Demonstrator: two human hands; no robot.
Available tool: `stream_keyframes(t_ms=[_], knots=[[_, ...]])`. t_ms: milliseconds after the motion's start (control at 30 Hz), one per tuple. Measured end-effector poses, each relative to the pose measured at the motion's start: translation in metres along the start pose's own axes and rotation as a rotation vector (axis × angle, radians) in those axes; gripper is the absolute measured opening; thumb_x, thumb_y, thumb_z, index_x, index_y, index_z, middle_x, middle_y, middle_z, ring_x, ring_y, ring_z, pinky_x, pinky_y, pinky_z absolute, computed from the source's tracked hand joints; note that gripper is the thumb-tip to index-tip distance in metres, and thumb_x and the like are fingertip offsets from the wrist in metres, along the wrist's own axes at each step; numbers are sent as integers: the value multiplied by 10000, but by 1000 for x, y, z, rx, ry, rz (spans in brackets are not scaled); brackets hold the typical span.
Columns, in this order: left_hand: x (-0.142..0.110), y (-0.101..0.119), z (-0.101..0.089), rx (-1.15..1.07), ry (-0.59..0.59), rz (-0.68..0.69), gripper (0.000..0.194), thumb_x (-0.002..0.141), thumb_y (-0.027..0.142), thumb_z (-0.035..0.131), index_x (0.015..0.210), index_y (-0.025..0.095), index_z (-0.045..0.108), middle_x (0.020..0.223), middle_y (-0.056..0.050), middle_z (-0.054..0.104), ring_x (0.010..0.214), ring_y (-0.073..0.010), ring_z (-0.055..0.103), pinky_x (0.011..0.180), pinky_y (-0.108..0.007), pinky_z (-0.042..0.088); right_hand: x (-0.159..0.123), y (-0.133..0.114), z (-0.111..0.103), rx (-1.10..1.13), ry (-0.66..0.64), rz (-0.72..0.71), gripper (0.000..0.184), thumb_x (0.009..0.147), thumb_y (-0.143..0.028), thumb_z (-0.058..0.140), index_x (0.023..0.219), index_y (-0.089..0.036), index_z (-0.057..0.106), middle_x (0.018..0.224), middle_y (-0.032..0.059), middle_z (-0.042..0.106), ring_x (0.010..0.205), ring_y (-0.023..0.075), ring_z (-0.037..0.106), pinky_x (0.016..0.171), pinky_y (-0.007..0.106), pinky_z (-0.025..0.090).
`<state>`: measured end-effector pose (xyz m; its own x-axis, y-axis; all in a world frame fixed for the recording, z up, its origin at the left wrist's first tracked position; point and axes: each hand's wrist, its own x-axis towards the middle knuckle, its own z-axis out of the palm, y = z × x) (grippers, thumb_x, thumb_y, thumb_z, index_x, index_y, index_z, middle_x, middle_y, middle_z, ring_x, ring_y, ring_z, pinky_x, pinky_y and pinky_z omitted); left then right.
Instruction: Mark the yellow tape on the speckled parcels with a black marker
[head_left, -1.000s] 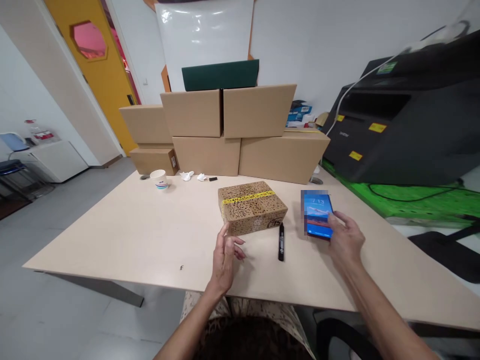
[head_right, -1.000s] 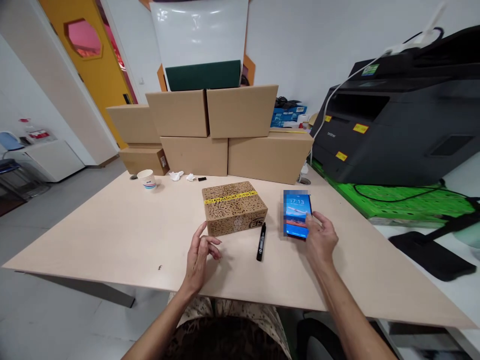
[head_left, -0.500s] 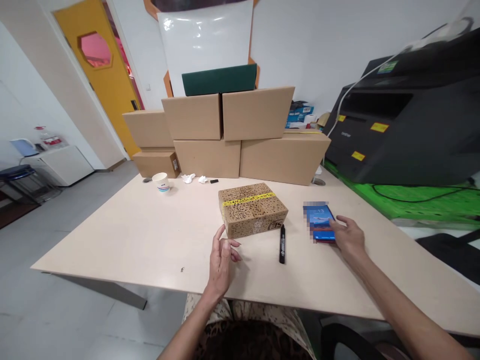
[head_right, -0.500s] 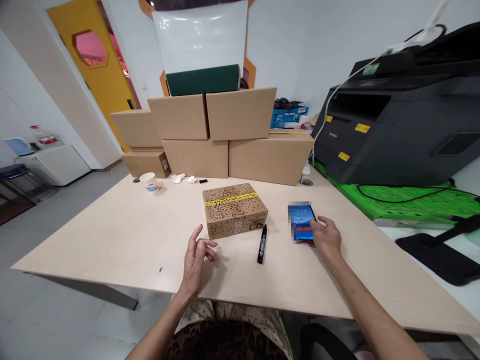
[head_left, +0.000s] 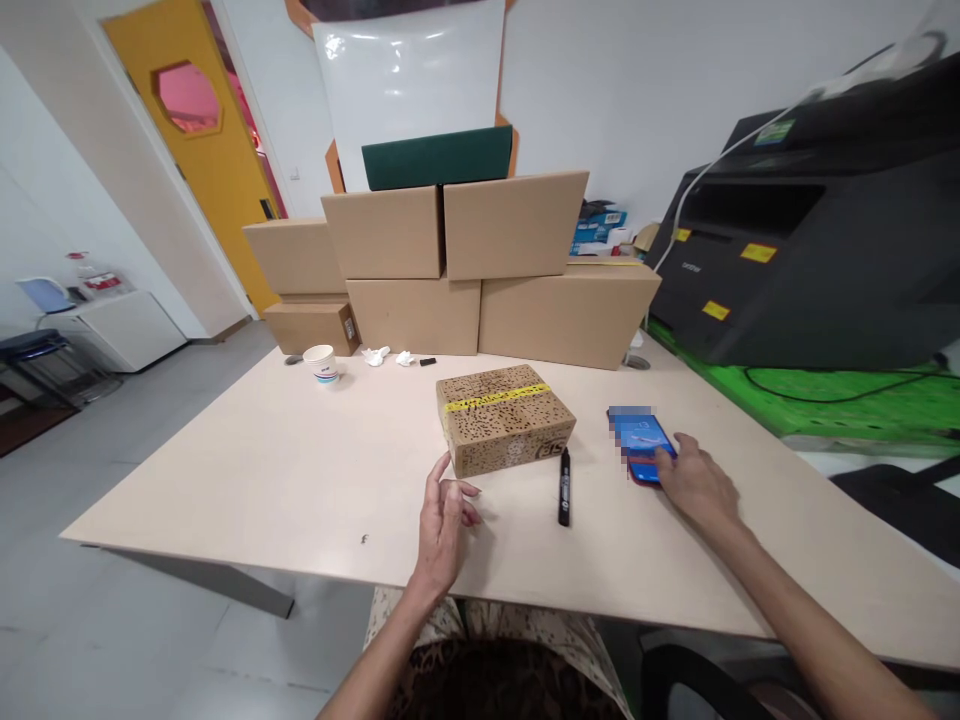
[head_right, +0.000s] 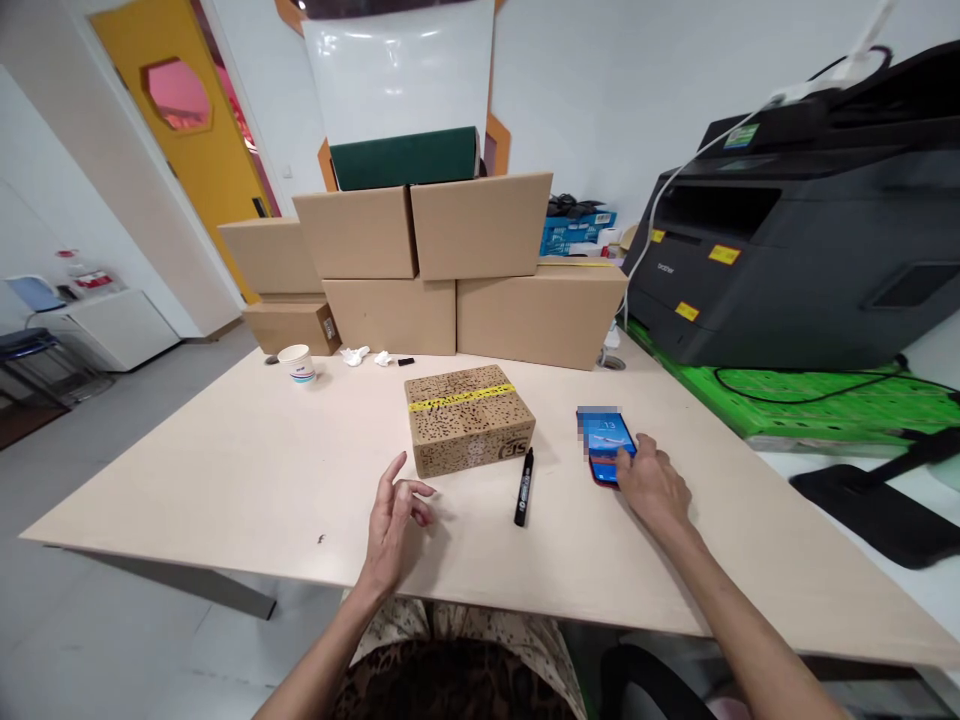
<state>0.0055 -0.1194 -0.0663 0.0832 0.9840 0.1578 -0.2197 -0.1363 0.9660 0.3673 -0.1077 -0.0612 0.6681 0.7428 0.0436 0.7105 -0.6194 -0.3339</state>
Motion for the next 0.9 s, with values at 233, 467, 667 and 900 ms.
stream_keyframes(t_ms=[233, 467, 667, 900], knots=[[0, 1, 0, 11, -7, 0, 693, 957, 606, 551, 1494, 198, 391, 934, -30, 668, 638, -107, 582, 647, -261, 521, -17, -8, -1, -84, 44, -72, 576, 1027, -396, 213, 1426, -58, 455, 1179, 292, 636, 978, 431, 715, 810, 522, 536], [0, 5, 1, 28, -20, -16, 680, 963, 592, 550, 1494, 201, 381, 954, -31, 670, 651, -107, 585, 664, -266, 528, -15, -2, 10, -139, 120, -117, 504, 1012, -364, 262, 1300, -76, 559, 1079, 270, 657, 840, 404, 729, 700, 528, 547], [0, 4, 1, 19, -34, -18, 680, 958, 590, 560, 1493, 209, 383, 954, -25, 668, 648, -104, 588, 656, -266, 530, -15, -4, 9, -128, 135, -119, 500, 1007, -361, 276, 1300, -77, 566, 1068, 267, 662, 813, 393, 726, 698, 537, 544], [-1, 4, 1, 17, -41, -23, 668, 960, 583, 560, 1485, 210, 385, 954, -21, 662, 653, -103, 589, 658, -267, 537, -24, -11, 3, -109, 127, -98, 502, 1015, -333, 292, 1346, -50, 540, 1118, 304, 647, 926, 440, 714, 739, 564, 536]])
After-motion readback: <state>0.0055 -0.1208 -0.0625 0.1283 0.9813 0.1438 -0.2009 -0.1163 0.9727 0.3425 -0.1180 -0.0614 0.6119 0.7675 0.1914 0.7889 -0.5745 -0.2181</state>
